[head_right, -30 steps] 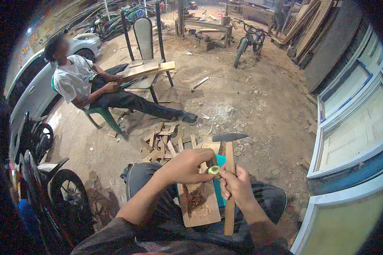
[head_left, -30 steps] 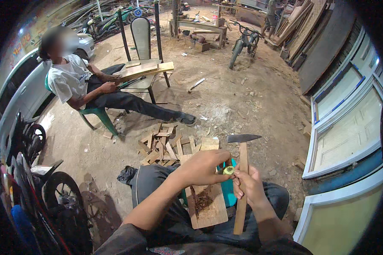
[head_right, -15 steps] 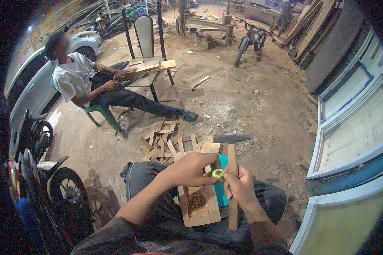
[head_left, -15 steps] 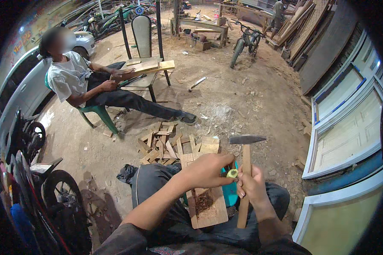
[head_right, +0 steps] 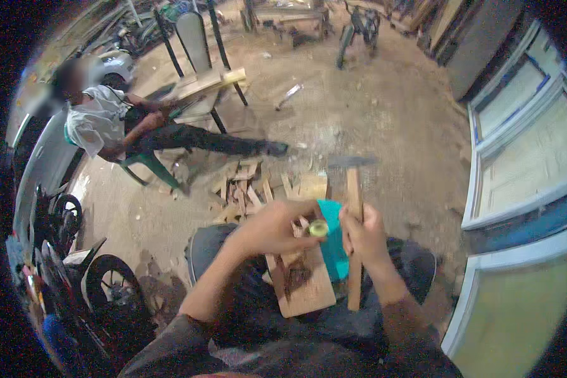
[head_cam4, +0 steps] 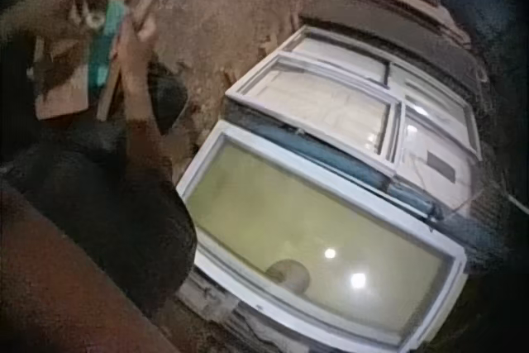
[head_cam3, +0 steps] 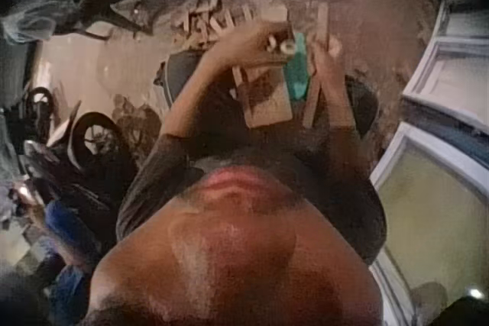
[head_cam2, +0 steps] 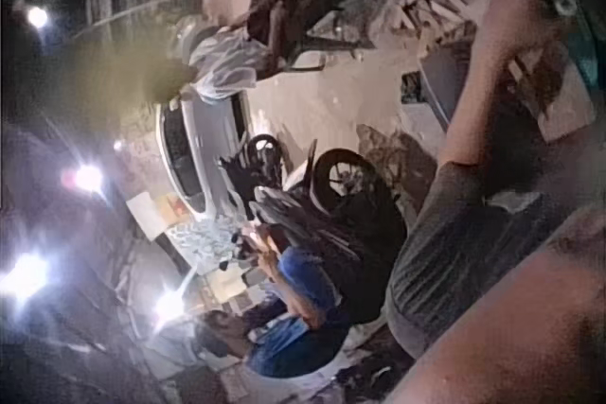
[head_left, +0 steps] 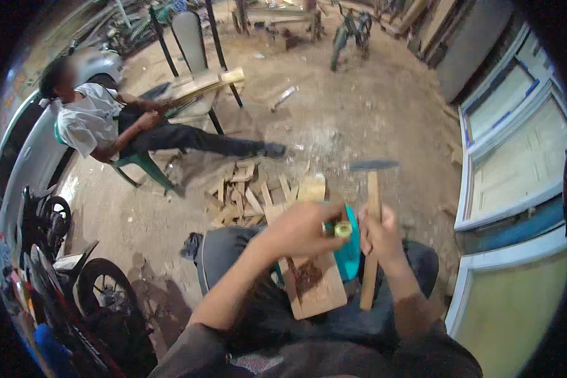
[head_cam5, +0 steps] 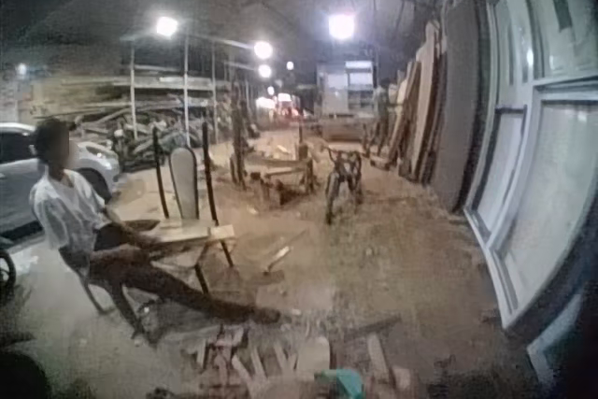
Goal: The person carves a design into a wooden board by striking a chisel with a hammer. The person repeatedly positions the chisel against the wood and uses the hammer to drive it, removing small chips of wood.
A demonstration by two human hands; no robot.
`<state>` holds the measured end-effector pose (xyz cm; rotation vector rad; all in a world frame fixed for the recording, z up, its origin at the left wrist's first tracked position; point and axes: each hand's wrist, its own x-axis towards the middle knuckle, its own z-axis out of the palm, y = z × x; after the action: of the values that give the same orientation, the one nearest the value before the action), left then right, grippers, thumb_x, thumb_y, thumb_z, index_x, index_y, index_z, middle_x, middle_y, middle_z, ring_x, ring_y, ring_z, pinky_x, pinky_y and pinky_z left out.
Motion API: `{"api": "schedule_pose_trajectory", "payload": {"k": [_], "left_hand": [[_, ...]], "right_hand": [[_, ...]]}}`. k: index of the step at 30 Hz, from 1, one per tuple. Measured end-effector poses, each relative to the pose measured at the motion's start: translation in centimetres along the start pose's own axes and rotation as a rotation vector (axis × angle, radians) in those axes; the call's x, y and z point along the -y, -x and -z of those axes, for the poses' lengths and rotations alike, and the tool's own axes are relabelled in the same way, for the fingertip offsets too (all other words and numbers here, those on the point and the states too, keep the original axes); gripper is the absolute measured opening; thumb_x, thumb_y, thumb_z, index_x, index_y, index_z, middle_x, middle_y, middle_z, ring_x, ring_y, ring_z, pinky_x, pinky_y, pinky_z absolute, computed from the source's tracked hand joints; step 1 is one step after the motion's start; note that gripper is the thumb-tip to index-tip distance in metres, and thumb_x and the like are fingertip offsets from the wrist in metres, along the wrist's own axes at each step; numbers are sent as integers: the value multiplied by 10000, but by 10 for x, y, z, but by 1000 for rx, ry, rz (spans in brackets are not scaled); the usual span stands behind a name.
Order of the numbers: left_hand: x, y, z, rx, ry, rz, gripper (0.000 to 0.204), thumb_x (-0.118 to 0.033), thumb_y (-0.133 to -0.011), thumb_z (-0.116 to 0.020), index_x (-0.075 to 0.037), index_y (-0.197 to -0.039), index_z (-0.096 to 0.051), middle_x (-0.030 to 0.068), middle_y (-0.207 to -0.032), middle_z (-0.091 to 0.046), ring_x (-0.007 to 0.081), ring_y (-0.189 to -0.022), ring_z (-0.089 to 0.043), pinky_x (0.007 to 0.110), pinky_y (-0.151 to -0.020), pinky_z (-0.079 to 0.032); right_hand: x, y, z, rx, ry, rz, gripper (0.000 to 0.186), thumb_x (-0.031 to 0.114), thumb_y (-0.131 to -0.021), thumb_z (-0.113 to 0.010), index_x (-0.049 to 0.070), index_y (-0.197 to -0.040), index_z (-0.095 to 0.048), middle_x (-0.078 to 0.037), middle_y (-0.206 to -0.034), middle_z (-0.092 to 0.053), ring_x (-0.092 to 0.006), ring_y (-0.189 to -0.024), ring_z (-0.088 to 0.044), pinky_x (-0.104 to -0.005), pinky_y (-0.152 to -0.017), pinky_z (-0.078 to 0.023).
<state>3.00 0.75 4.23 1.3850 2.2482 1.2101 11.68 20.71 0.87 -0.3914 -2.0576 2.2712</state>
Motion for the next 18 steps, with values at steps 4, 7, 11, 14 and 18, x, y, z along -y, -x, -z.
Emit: {"api": "schedule_pose_trajectory", "payload": {"k": [4,7,11,14,18], "left_hand": [[6,-1,9,-43,110,126,304,-187,-775,-733,-32,-1028,-665,107,-942,-701,236,-846,-691,344,-726,-550],[9,2,13,-58,43,117,313,-182,-798,-713,-46,-1078,-676,94,-978,-702,197,-863,-685,311,-713,-553],[7,-6,9,-38,154,178,294,-165,-819,-697,-53,-1088,-658,65,-978,-702,158,-863,-670,300,-728,-543],[9,-6,3,-38,205,215,285,-160,-825,-704,-55,-1082,-641,44,-997,-703,133,-866,-661,285,-724,-530],[12,-4,-1,-25,230,226,306,-185,-805,-758,-56,-1056,-640,23,-976,-699,116,-873,-652,272,-709,-512]], "right_hand": [[5,-3,3,-81,-50,-10,159,180,-937,-602,34,-886,-563,9,-556,-481,-83,-359,-433,-258,-344,-354],[6,-5,6,-144,-20,14,173,193,-936,-608,33,-888,-567,10,-545,-471,-82,-356,-434,-253,-340,-346],[14,-20,23,-287,29,27,242,254,-948,-628,57,-846,-531,10,-559,-458,-72,-347,-406,-239,-323,-327],[15,-25,30,-350,-12,34,283,282,-944,-649,53,-834,-525,9,-571,-459,-69,-347,-401,-233,-316,-319],[22,-12,24,-268,-46,2,183,174,-917,-654,12,-897,-573,3,-575,-476,-66,-348,-406,-232,-319,-322]]}}
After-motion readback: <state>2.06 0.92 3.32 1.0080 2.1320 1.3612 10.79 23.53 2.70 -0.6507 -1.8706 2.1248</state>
